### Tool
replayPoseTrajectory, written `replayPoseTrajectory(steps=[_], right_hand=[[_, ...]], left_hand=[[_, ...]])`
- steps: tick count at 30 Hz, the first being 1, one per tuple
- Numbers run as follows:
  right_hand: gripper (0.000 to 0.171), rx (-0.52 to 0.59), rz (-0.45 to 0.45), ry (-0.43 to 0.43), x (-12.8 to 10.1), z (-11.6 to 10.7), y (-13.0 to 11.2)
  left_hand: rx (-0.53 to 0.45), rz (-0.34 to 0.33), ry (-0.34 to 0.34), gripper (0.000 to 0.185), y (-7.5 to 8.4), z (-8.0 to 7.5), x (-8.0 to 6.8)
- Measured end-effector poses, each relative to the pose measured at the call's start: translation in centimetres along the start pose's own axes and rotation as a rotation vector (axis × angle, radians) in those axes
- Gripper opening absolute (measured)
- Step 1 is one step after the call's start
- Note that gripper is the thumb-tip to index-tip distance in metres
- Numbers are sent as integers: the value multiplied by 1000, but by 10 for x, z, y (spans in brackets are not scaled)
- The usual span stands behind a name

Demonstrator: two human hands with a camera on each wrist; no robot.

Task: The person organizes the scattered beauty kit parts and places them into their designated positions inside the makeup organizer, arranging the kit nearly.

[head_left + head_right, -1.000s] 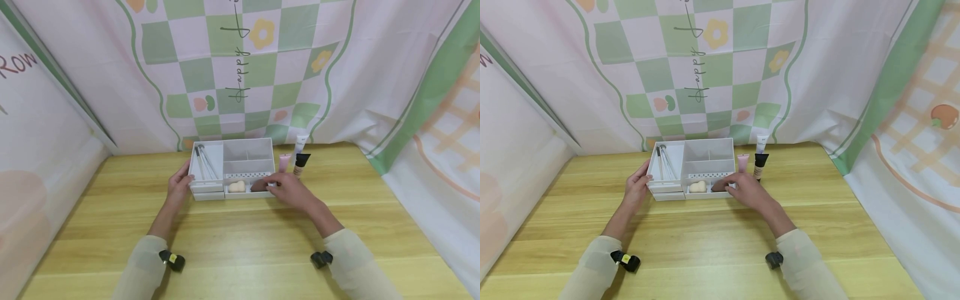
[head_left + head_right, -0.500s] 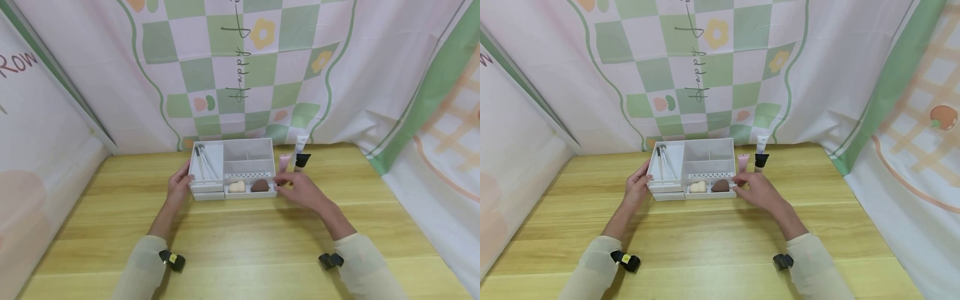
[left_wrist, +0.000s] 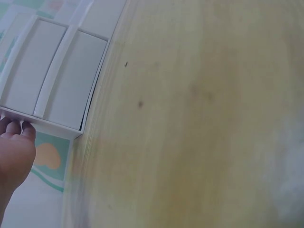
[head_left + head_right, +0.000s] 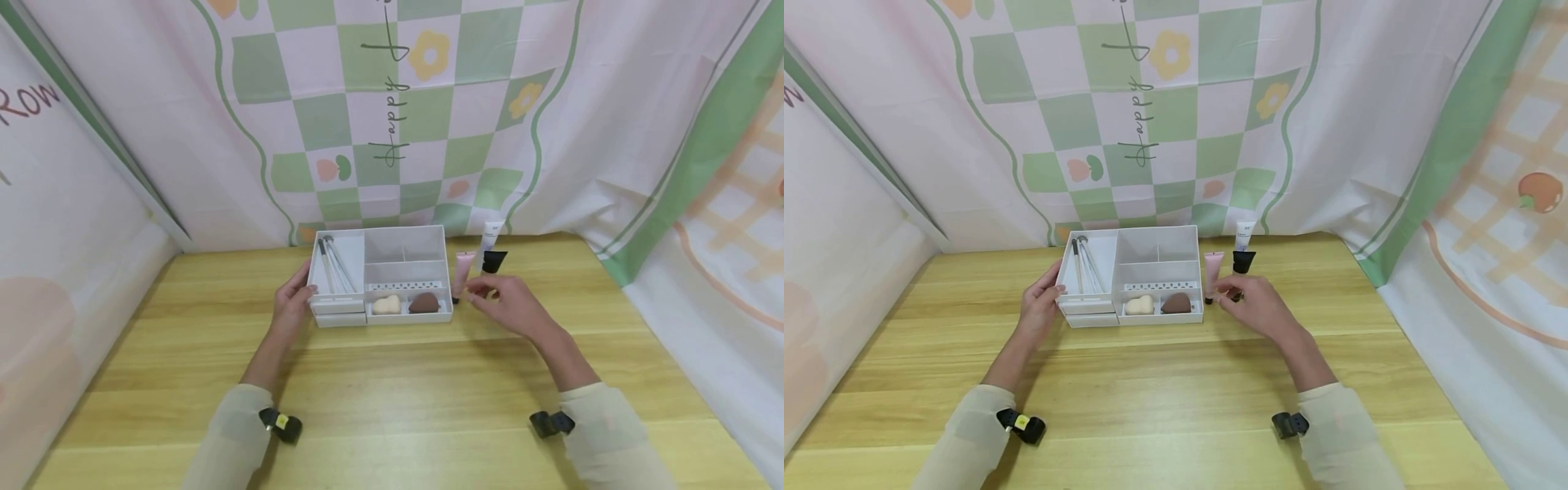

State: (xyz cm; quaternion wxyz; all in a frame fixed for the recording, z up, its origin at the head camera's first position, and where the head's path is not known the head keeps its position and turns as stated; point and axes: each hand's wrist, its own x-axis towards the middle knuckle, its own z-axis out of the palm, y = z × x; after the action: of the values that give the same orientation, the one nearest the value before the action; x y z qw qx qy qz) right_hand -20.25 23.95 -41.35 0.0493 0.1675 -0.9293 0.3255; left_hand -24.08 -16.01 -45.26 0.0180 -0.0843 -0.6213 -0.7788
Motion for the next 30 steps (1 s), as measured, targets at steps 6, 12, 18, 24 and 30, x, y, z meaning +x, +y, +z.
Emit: replayPoseTrajectory(steps=[6,12,18,24,30], right_hand=[[26,-22,35,75,0,2,0],[35,33,103,127,3,5,0],[40,65,119,137,5,8,-2],[45,80,119,154,9,9,-6],[50,124,140,155,15,11,-9]], left_hand=[[-9,3,-2,60,0,0,0],[-13,-5,-2,61,0,0,0],[5,-23,9,60,1,-1,0],[-9,-22,8,61,0,-1,0],[-17,-15,10,61,-1,-1,1]])
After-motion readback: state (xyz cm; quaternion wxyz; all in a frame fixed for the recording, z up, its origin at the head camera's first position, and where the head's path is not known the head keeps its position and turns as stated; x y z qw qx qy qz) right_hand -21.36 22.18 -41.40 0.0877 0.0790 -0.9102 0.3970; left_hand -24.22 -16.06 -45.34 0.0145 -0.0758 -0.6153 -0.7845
